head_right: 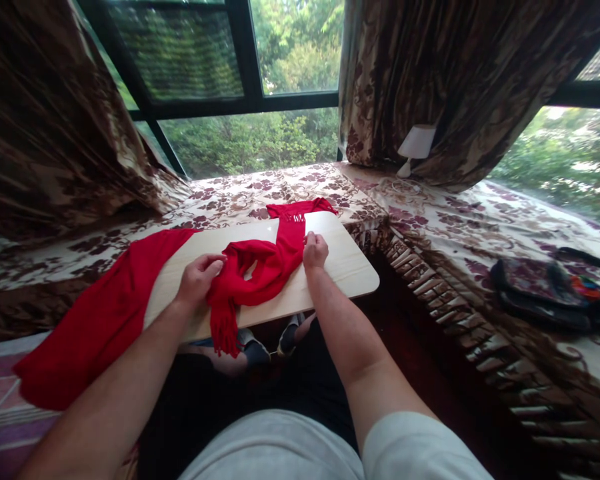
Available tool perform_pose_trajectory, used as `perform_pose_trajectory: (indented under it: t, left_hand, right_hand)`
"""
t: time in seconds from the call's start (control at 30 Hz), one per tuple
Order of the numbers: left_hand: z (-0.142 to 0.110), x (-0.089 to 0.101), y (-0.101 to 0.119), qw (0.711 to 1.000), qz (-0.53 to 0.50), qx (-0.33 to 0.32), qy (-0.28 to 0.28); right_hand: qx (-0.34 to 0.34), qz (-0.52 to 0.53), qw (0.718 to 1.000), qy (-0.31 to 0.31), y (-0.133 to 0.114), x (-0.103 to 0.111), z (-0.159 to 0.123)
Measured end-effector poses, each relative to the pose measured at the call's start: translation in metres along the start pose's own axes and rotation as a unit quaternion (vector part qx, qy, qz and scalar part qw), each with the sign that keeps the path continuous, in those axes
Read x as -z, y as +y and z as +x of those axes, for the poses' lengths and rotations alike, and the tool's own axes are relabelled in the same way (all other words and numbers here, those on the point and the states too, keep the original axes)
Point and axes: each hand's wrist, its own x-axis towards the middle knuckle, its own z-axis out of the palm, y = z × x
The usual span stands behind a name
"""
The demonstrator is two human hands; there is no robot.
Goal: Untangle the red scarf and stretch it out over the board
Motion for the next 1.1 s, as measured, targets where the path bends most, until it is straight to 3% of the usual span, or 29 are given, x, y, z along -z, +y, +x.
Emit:
perform_pose_trajectory:
  t: [0.07,0.13,0.23,0.33,0.4,0.5,0.6,0.77,0.93,1.1]
  left_hand:
    - [-0.009,-0.005,0.020,0.985,0.111,-0.102,-0.083]
    - [-0.015,-0.011,0.037,0.947,0.209,-0.174,-0.168]
    - [-0.017,-0.016,0.046,0.901,0.302,-0.191,-0.247]
    - [-0.016,-0.019,0.038,0.898,0.293,-0.174,-0.279]
    - [-0.016,-0.020,0.028,0.929,0.218,-0.146,-0.262]
    - [-0.020,-0.023,0.018,0.978,0.063,-0.082,-0.180]
    - [-0.023,-0.026,0.015,0.989,-0.037,-0.029,-0.137]
    - [-0.022,-0.024,0.009,0.983,-0.111,0.029,-0.141]
    - [-0.020,-0.021,-0.010,0.958,-0.265,0.111,-0.007]
    - [-0.012,-0.014,-0.011,0.897,-0.395,0.170,0.104]
  right_hand:
    - [-0.013,-0.013,1.000,0.021,0.000,-0.001,-0.001]
    - [-0.020,-0.023,0.999,0.028,-0.002,-0.001,-0.001]
    - [-0.020,-0.032,0.999,0.027,-0.004,-0.001,-0.003]
    - [-0.022,-0.029,0.999,0.020,-0.007,-0.001,-0.004]
    - [-0.026,-0.027,0.999,0.018,-0.008,0.000,-0.005]
    - [-0.031,-0.029,0.999,0.014,-0.010,0.000,-0.006]
    - [-0.031,-0.033,0.999,0.006,-0.013,0.000,-0.007]
    - [-0.012,-0.043,0.999,-0.005,-0.015,0.001,-0.008]
    - [-0.011,-0.059,0.998,-0.004,-0.015,0.001,-0.008]
    - [-0.005,-0.060,0.998,-0.012,-0.015,0.001,-0.009]
